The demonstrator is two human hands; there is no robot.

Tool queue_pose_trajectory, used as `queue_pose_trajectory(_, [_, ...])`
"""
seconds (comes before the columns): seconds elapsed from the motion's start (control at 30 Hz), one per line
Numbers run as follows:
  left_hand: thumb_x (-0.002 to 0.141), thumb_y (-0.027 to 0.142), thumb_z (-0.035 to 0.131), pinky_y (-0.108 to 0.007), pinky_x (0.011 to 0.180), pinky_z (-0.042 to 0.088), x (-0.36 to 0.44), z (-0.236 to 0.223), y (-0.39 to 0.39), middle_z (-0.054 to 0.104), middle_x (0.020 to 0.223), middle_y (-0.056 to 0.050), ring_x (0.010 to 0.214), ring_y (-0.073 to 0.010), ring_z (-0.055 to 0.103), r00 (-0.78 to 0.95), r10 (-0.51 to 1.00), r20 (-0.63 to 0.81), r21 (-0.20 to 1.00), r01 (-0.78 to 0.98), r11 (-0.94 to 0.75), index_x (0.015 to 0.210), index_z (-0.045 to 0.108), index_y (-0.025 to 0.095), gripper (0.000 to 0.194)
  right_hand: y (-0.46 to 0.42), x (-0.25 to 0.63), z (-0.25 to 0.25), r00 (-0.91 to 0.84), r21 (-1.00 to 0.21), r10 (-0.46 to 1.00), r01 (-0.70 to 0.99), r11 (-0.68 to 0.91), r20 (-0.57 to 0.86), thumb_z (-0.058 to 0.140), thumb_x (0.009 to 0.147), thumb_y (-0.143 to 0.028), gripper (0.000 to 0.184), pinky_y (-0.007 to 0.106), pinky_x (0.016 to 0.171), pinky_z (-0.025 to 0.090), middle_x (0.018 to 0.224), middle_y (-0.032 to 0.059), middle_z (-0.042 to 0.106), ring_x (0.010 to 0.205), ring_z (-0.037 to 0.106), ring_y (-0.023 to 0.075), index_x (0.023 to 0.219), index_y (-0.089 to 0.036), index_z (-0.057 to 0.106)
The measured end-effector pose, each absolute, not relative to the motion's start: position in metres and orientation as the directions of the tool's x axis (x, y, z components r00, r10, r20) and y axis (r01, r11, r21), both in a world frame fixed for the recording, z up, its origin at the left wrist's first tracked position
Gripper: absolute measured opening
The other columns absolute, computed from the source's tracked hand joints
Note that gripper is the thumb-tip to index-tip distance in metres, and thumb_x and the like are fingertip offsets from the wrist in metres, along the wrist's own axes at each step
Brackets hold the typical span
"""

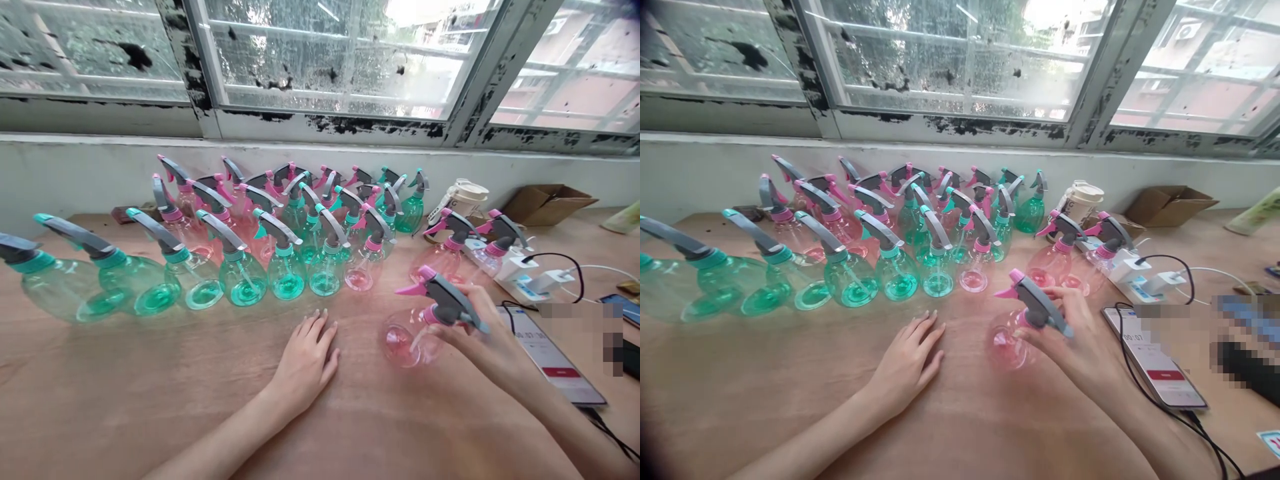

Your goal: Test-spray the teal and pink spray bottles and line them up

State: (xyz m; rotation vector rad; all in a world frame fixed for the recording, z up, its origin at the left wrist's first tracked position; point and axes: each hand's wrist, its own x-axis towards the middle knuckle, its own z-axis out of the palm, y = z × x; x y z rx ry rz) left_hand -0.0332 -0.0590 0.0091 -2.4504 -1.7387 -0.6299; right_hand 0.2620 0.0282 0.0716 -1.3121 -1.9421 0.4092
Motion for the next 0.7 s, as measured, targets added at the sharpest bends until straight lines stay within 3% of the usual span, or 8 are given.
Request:
queue_pose_trajectory(0.1, [0.092,0.024,0.053,-0.05,0.101,0.048,-0.034,0.008,-0.058,0.057,0.136,-0.018,0.125,-0.0322,0.054,0.281,0.886,0.369,0.176,0.915,-0.363,0.125,0.058,0.013,0.035,0.026,0.263,0.077,-0.313,-0.625,0.876,0.615,0.481,0.367,0.069,0.074,-0.063,0.072,0.042,0.082,0.052,0.122,0.0115,0.054,0.101,0.061,0.0295,0.132,-0.025,0.049])
queue_pose_trajectory(0.2, [0.093,0.024,0.051,-0.05,0.101,0.048,-0.035,0.008,-0.058,0.057,0.136,-0.018,0.125,-0.0321,0.054,0.286,0.881,0.376,0.167,0.915,-0.368,0.126,0.058,0.014,0.035,0.027,0.252,0.083,-0.471,-0.672,0.786,0.433,0.601,0.399,0.071,0.074,-0.061,0.074,0.043,0.094,0.05,0.134,0.0102,0.052,0.12,0.054,0.0328,0.136,-0.029,0.049])
queue_pose_trajectory(0.3, [0.093,0.024,0.052,-0.05,0.101,0.048,-0.035,0.009,-0.058,0.058,0.135,-0.018,0.125,-0.0326,0.055,0.292,0.882,0.371,0.155,0.916,-0.369,0.126,0.058,0.012,0.035,0.026,0.233,0.091,-0.517,-0.781,0.779,0.294,0.551,0.355,0.071,0.08,-0.051,0.063,0.039,0.084,0.055,0.123,0.0079,0.063,0.11,0.062,0.0296,0.136,-0.032,0.05])
queue_pose_trajectory(0.47, [0.092,0.022,0.055,-0.05,0.102,0.048,-0.033,0.011,-0.059,0.057,0.136,-0.019,0.125,-0.0333,0.054,0.286,0.893,0.348,0.149,0.923,-0.354,0.125,0.059,0.011,0.035,0.025,0.201,0.099,-0.428,-0.884,0.846,0.189,0.428,0.318,0.061,0.089,-0.043,0.025,0.038,0.079,0.057,0.093,0.0049,0.072,0.095,0.068,0.027,0.109,-0.029,0.068])
queue_pose_trajectory(0.7, [0.09,0.021,0.057,-0.051,0.103,0.047,-0.032,0.011,-0.061,0.057,0.136,-0.02,0.126,-0.0337,0.053,0.271,0.896,0.351,0.181,0.919,-0.349,0.124,0.06,0.011,0.035,0.028,0.175,0.091,-0.486,-0.863,0.79,0.131,0.488,0.373,0.061,0.089,-0.04,0.021,0.027,0.06,0.053,0.082,0.0015,0.068,0.069,0.064,0.0178,0.103,-0.026,0.067])
